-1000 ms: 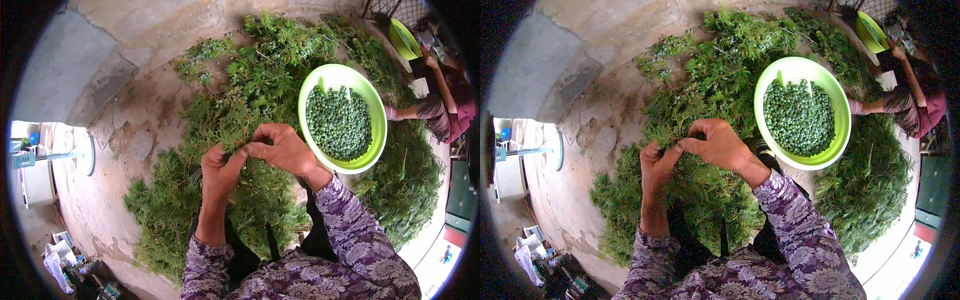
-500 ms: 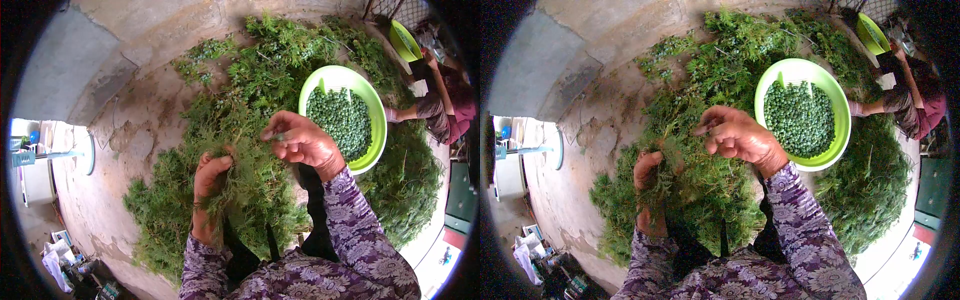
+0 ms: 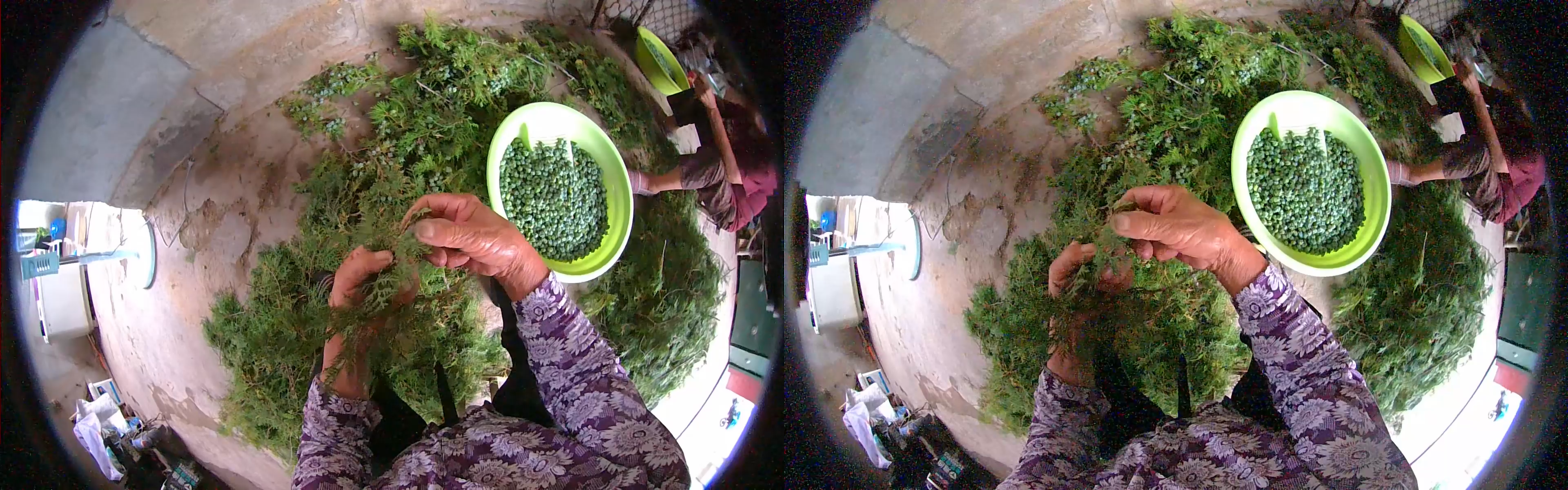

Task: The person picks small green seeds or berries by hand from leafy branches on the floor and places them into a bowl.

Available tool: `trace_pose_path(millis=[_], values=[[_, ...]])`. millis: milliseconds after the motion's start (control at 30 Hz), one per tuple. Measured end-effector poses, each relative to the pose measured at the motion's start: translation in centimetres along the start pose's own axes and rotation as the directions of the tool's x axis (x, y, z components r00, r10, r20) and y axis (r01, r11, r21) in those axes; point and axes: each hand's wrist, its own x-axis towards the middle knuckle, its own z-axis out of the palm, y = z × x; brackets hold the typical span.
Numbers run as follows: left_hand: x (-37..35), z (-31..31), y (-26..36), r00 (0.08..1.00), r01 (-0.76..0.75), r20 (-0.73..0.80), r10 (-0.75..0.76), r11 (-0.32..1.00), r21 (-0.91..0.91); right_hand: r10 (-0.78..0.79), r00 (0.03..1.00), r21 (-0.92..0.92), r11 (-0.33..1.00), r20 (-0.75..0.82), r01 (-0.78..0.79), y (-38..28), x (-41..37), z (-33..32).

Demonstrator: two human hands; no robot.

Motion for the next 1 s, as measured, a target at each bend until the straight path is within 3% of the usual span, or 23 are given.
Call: trace_pose_path(millis=[100, 167, 200, 300, 367, 400, 467, 600, 667, 700, 767, 800, 833, 867, 900, 967, 1000], values=[[0.2, -0.1, -0.7, 0.998, -0.028, -0.05, 0.028, 1.0, 0.002, -0.033, 0.999, -0.058, 0.998, -0.005, 0.032, -0.1, 0.1, 0.2], [0.3, -0.3, -0.8, 0.996, -0.006, 0.092, 0.014, 0.996, -0.09, 0.024, 1.0, 0.009, 1.0, 0.013, -0.024, -0.6, 0.0, 0.4], [0.3, -0.3, -0.8, 0.996, -0.005, 0.092, 0.014, 0.996, -0.09, 0.024, 1.0, 0.009, 1.0, 0.012, -0.024, -0.6, 0.0, 0.3], [0.5, -0.2, -0.5, 0.975, -0.017, 0.222, 0.028, 0.998, -0.053, 0.039, 0.999, -0.131, 0.991, 0.0, -0.039, -0.4, 0.1, 0.2], [0.5, -0.2, -0.4, 0.986, -0.048, 0.161, 0.035, 0.996, 0.081, 0.035, 0.998, -0.156, 0.987, -0.052, -0.042, -0.3, 0.2, 0.2], [0.4, 0.1, -0.5, 0.986, -0.047, 0.161, 0.033, 0.996, 0.081, 0.035, 0.998, -0.155, 0.987, -0.053, -0.043, -0.3, 0.1, 0.2], [0.1, 1.0, -0.7, 0.989, -0.148, -0.018, 0.149, 0.987, 0.065, 0.031, 0.998, -0.136, 0.99, -0.057, -0.039, -0.4, 0.1, 0.2], [0.2, -0.1, -1.2, 0.982, -0.16, -0.104, 0.159, 0.987, 0.004, 0.037, 0.997, -0.115, 0.992, -0.06, -0.044, -0.2, 0.1, 0.2], [0.5, -0.7, -0.8, 0.945, -0.21, 0.271, 0.182, 0.974, 0.078, 0.075, 0.997, 0.008, 0.997, -0.002, -0.075, -0.3, 0.1, 0.2], [0.2, -0.4, -0.8, 0.945, -0.21, 0.27, 0.182, 0.975, 0.078, 0.075, 0.997, 0.009, 0.997, -0.002, -0.075, -0.2, 0.1, 0.2], [-0.5, 0.6, -0.8, 0.993, -0.093, -0.073, 0.091, 0.995, -0.033, 0.063, 0.998, -0.101, 0.993, -0.021, -0.065, -0.3, 0.0, 0.4], [-0.3, 0.2, -0.8, 0.993, -0.093, -0.074, 0.09, 0.995, -0.033, 0.064, 0.998, -0.1, 0.993, -0.02, -0.066, -0.5, -0.1, 0.5], [-0.1, -0.5, -0.6, 0.972, -0.185, 0.151, 0.179, 0.982, 0.029, 0.066, 0.998, -0.086, 0.994, 0.005, -0.066, -0.7, -0.3, 0.6], [0.0, -0.7, -0.5, 0.896, -0.286, 0.372, 0.241, 0.956, 0.068, 0.068, 0.997, -0.071, 0.995, 0.03, -0.066, -0.9, -0.4, 0.6], [-0.2, -0.5, -0.6, 0.897, -0.285, 0.372, 0.24, 0.956, 0.068, 0.069, 0.997, -0.071, 0.995, 0.03, -0.067, -0.7, -0.4, 0.3], [-0.8, 0.6, -0.7, 0.993, -0.066, 0.094, 0.064, 0.998, 0.019, 0.124, 0.989, -0.024, 0.992, 0.078, -0.122, -0.3, -0.2, -0.4], [-1.1, 1.4, -0.7, 0.994, -0.066, 0.089, 0.064, 0.998, 0.017, 0.129, 0.988, -0.023, 0.992, 0.08, -0.127, -0.4, -0.2, -0.5]])
